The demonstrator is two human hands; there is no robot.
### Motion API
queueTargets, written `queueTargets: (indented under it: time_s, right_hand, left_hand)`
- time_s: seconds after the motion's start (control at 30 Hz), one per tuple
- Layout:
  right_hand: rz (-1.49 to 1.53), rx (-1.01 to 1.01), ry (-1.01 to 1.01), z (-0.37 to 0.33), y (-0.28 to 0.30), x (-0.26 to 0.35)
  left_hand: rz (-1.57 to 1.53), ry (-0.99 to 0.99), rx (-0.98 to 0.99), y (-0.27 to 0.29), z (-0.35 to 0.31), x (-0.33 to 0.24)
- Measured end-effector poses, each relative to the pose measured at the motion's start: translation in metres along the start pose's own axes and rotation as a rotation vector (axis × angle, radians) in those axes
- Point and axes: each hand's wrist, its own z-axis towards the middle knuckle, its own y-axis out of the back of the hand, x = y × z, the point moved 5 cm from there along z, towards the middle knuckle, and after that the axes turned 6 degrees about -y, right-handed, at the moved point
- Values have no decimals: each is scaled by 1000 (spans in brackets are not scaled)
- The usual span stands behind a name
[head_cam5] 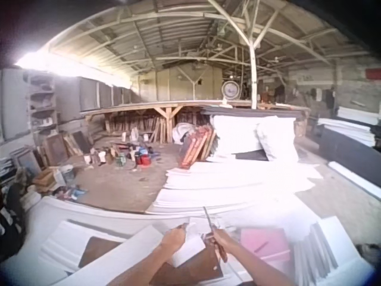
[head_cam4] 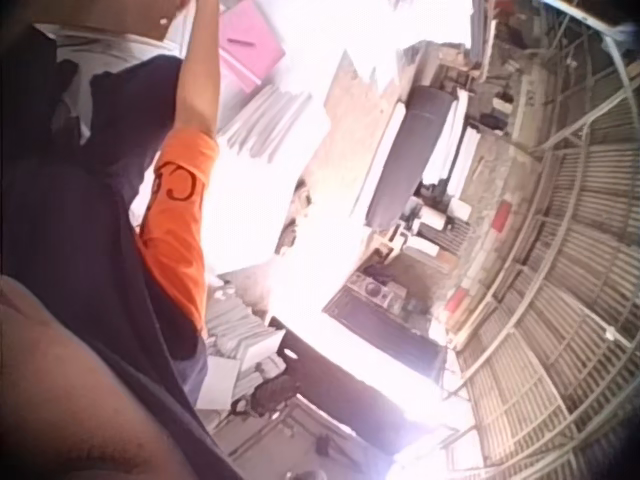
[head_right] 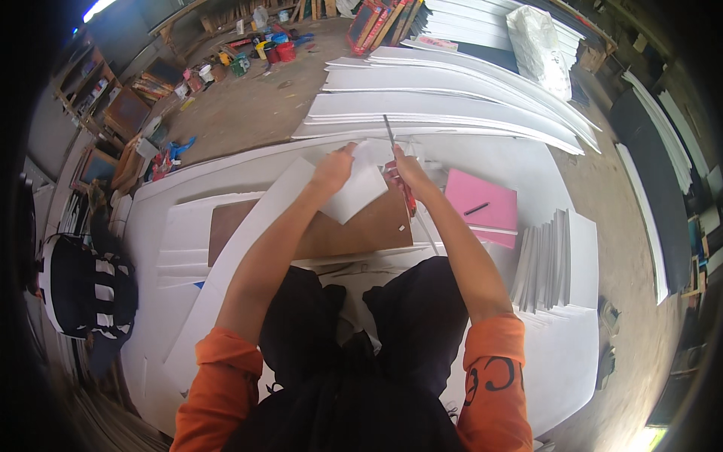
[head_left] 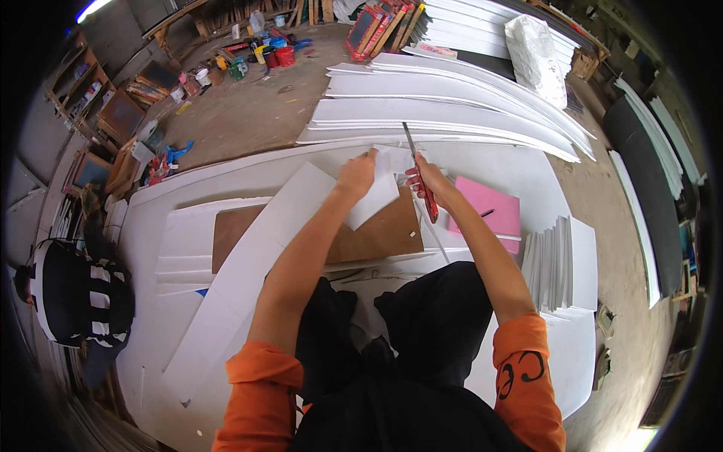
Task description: The person sits on the floor and uses red-handled scissors to cut long, thin strips from white plastic sheets. They repeatedly pick up a sheet, cut a strip, and place the cut piece aside, continuing this process for multiple sheets.
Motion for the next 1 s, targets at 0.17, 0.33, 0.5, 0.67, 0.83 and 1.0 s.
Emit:
queueTargets:
  time_s: [0.17, 0.33, 0.5, 0.67, 0.83, 1.0]
  right_hand:
    - [-314, 24, 38, -4, 2, -12]
    - [-657, -149, 258, -12, -4, -2]
    - [-881, -312, 280, -24, -9, 1]
    - [-929, -268, 217, -43, -23, 17]
    - [-959, -289, 253, -40, -29, 18]
    - [-986, -307, 335, -40, -33, 15]
  left_hand:
    - [90, 17, 120, 9, 3, 1]
    - [139, -36, 74, -9, 12, 5]
    - [158, -10, -24, -21, 21, 11]
    - [200, 36, -85, -17, 23, 15]
    - [188, 38, -128, -16, 24, 13]
    - [195, 46, -136, -16, 23, 13]
